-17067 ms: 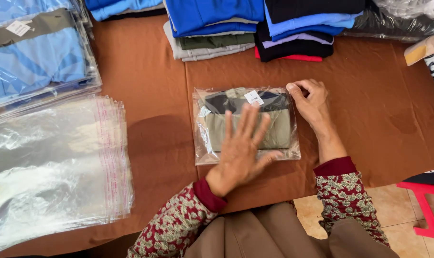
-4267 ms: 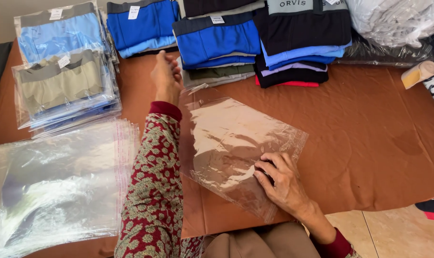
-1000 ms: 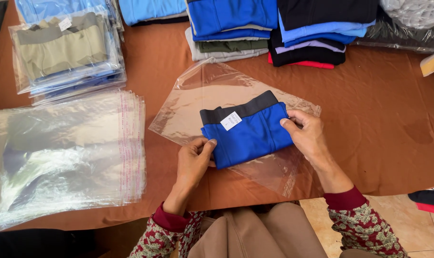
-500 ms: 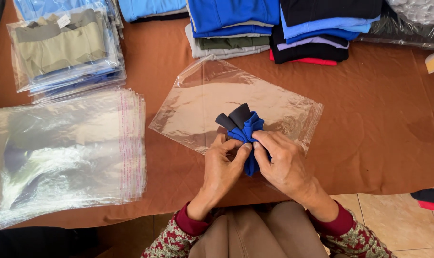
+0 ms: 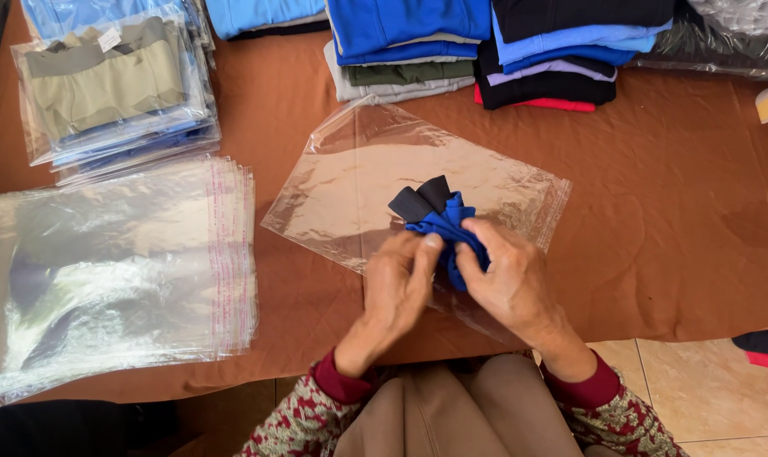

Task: Packaging folded underwear into clear plastic adhesive bags and smoothing them out

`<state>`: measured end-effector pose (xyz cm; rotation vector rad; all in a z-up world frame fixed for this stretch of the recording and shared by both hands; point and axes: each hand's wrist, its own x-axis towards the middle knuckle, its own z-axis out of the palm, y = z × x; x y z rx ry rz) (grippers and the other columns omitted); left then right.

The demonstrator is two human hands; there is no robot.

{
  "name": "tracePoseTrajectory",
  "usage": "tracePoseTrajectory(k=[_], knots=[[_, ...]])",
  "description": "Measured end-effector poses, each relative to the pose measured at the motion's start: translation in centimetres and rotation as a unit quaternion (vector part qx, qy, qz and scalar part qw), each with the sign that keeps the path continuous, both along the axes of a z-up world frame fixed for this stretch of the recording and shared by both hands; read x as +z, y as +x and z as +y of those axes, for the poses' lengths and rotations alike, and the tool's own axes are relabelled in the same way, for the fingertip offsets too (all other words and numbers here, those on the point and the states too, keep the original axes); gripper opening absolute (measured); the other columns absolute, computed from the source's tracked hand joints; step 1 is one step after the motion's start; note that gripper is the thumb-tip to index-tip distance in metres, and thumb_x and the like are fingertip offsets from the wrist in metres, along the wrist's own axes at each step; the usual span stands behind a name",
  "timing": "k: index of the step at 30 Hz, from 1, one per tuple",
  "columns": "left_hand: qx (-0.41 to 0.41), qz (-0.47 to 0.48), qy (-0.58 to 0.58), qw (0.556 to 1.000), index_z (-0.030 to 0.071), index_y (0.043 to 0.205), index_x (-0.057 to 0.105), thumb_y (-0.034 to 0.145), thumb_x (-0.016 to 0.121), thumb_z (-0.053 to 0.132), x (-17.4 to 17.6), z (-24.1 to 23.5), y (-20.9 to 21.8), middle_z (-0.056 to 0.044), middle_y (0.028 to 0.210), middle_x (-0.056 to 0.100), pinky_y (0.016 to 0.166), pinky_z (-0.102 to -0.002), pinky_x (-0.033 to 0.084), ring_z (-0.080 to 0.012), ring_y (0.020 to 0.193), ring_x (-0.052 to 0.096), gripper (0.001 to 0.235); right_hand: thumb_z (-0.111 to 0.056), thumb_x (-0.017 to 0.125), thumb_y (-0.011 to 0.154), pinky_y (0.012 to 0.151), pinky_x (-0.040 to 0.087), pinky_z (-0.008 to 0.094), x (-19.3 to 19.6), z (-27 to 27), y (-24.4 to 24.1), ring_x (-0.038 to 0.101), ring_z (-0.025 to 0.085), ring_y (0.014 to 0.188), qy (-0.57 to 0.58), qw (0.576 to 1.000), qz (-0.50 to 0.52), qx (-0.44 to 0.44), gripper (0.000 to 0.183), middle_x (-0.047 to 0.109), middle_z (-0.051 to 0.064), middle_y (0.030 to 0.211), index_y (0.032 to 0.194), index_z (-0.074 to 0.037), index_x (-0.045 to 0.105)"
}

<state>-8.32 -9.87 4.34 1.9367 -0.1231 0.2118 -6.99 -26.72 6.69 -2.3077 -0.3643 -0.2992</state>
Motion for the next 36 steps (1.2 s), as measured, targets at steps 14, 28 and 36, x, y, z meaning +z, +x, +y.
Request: tracePoseTrajectory(k=[14,28,36], knots=[[0.199,0.017,0.329,0.923,0.006,0.108,0.074,0.096,0.057,0.055,-9.4,14.7,21.9,-0.020,0.097,0.070,0.088,-0.059,0.045,-0.0468,0.102,0.060,0.053,-0.004,0.070,0.091,0.066,0.053,0.025,-3.7,-4.4,0.1,0.054,0.006,0.074,0.276,0.947,0.127,-0.103,0.016,0.071,0.003,0.078,0.105,-0.009,0.076],[0.137,0.024,0.095,0.986,0.030,0.092,0.077,0.083,0.073,0.025,-2.3,11.7,19.1,0.006,0.074,0.071,0.074,-0.034,0.055,-0.0140,0.076,0.070,0.011,-0.004,0.073,0.088,0.062,0.050,0.020,-3.9,-5.4,-0.2,0.050,0.002,0.067,0.306,0.938,0.138,-0.084,0.012,0.066,-0.002,0.072,0.098,-0.010,0.076],[0.127,-0.350,0.306,0.876,0.019,0.090,0.079,0.086,0.080,0.012,-0.4,11.2,23.7,0.006,0.084,0.068,0.082,-0.033,0.035,-0.0132,0.078,0.050,0.008,0.006,0.060,0.090,0.076,0.049,0.020,-2.1,-5.4,-0.9,0.062,0.013,0.082,0.352,0.911,0.207,-0.062,0.030,0.074,0.014,0.101,0.119,0.008,0.068]])
